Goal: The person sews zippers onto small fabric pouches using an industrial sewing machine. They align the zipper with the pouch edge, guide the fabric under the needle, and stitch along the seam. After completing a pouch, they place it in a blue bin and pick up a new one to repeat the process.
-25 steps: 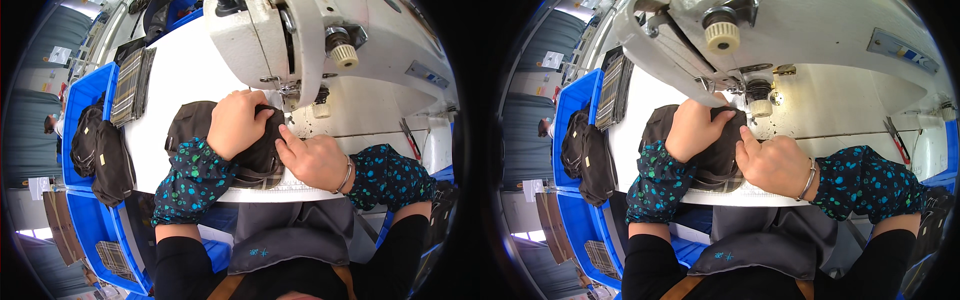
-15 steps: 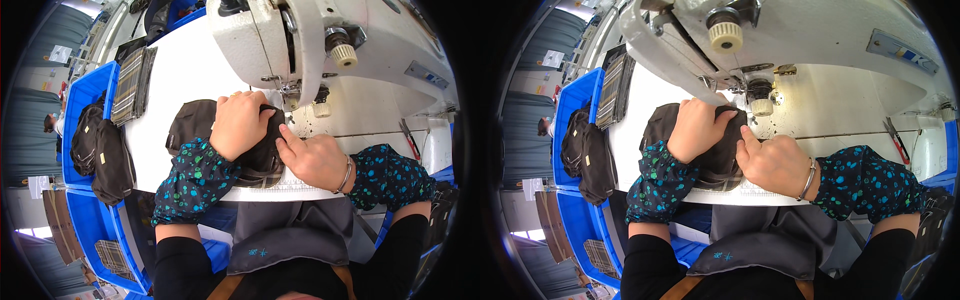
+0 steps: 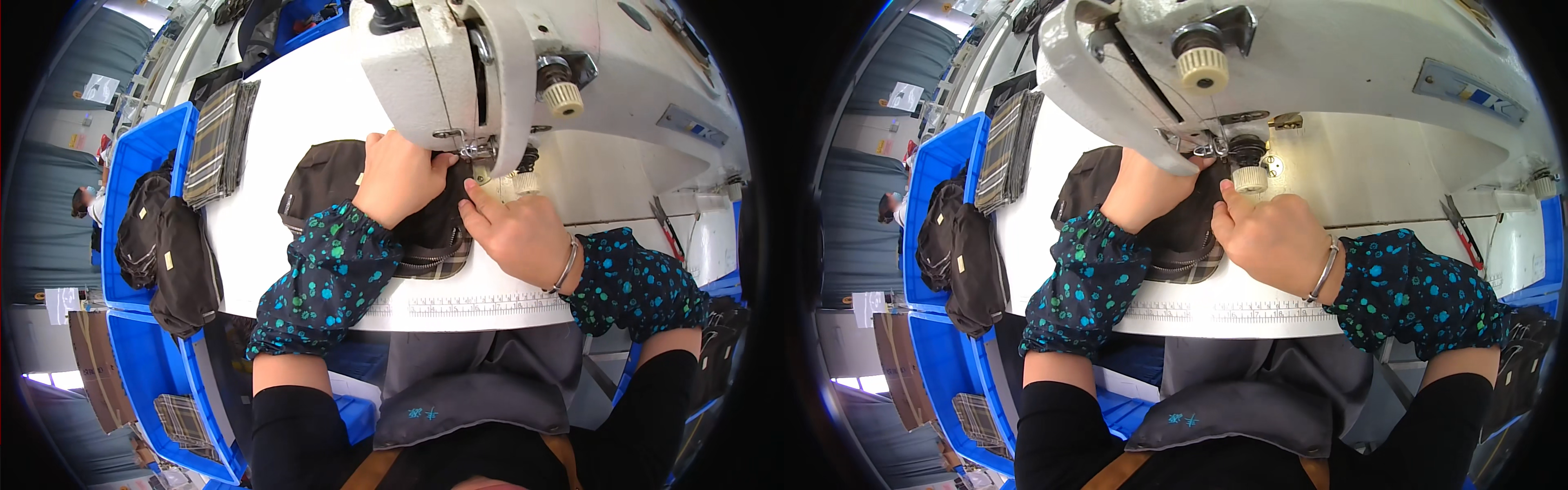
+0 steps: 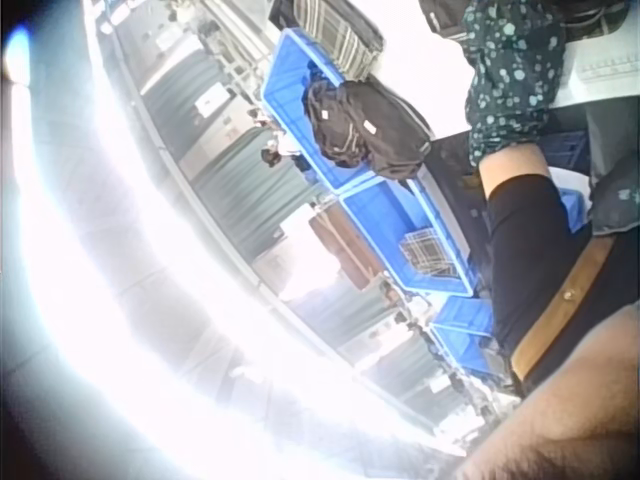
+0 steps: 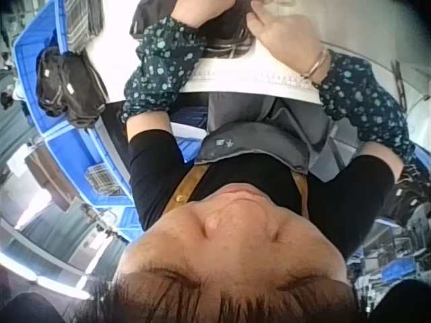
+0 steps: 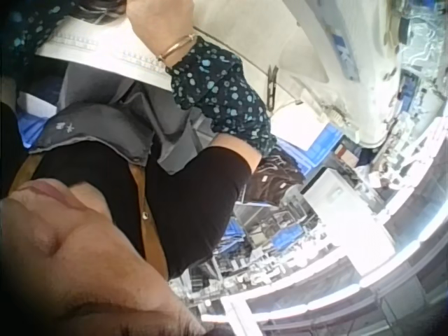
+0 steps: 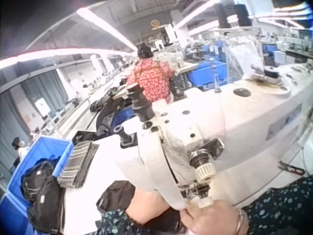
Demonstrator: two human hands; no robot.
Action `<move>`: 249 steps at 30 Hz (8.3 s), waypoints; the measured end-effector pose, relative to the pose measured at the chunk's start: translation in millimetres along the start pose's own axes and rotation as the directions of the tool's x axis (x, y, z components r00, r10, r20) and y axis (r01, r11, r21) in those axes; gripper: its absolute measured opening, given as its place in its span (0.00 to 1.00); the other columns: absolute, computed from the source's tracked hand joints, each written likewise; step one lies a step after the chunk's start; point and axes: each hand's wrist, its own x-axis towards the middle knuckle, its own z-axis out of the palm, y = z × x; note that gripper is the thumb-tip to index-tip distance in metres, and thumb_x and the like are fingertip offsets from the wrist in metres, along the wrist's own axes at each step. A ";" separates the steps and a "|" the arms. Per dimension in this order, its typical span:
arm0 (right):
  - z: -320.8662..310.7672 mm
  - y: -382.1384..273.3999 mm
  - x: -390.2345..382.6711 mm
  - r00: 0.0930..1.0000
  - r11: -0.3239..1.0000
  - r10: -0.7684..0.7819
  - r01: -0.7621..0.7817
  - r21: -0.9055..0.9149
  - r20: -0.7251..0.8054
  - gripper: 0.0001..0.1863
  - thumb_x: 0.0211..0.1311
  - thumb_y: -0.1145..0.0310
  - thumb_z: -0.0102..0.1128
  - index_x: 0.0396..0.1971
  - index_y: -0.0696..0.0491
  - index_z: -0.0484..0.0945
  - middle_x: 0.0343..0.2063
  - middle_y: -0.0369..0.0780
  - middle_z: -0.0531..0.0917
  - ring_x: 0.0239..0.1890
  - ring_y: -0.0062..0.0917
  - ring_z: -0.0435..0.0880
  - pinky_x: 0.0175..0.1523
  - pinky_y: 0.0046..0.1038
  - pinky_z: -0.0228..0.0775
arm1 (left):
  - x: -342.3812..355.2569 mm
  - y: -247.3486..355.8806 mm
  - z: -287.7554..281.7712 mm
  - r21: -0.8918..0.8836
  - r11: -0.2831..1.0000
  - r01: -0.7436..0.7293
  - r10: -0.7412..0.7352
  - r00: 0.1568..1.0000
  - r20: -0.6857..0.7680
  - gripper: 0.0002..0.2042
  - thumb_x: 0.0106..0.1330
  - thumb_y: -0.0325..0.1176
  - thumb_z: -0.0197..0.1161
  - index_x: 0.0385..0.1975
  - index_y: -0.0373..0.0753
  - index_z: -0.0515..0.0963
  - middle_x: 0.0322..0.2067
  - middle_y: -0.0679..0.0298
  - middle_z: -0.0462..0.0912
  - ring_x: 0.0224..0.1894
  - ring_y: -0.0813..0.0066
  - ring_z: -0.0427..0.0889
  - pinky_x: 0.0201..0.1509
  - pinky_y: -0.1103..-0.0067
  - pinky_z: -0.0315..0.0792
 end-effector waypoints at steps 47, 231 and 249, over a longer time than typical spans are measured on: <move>-14.9 -32.7 -13.4 0.990 0.990 -0.140 0.140 0.028 -0.022 0.17 0.48 0.69 0.62 0.34 0.66 0.85 0.37 0.60 0.88 0.16 0.22 0.81 0.21 0.25 0.69 | -62.3 62.0 -38.1 0.074 0.972 -0.222 0.212 0.969 0.129 0.13 0.66 0.33 0.67 0.49 0.40 0.86 0.22 0.67 0.79 0.23 0.64 0.80 0.30 0.70 0.71; -24.0 -33.3 -21.6 0.911 0.913 -0.406 0.401 -0.079 -0.066 0.15 0.44 0.65 0.62 0.24 0.64 0.84 0.30 0.62 0.87 0.20 0.27 0.83 0.24 0.24 0.69 | -56.5 50.7 -55.4 0.072 0.890 -0.451 0.427 0.877 0.223 0.12 0.58 0.33 0.72 0.42 0.45 0.88 0.45 0.70 0.84 0.51 0.69 0.82 0.65 0.60 0.69; 4.2 -7.9 -9.5 0.937 0.943 -0.331 0.328 -0.050 -0.111 0.16 0.48 0.69 0.62 0.26 0.71 0.81 0.31 0.64 0.85 0.14 0.27 0.79 0.17 0.28 0.69 | -27.5 25.5 -38.2 -0.018 0.933 -0.360 0.360 0.927 0.101 0.08 0.60 0.33 0.70 0.37 0.46 0.90 0.38 0.70 0.84 0.46 0.68 0.82 0.59 0.67 0.70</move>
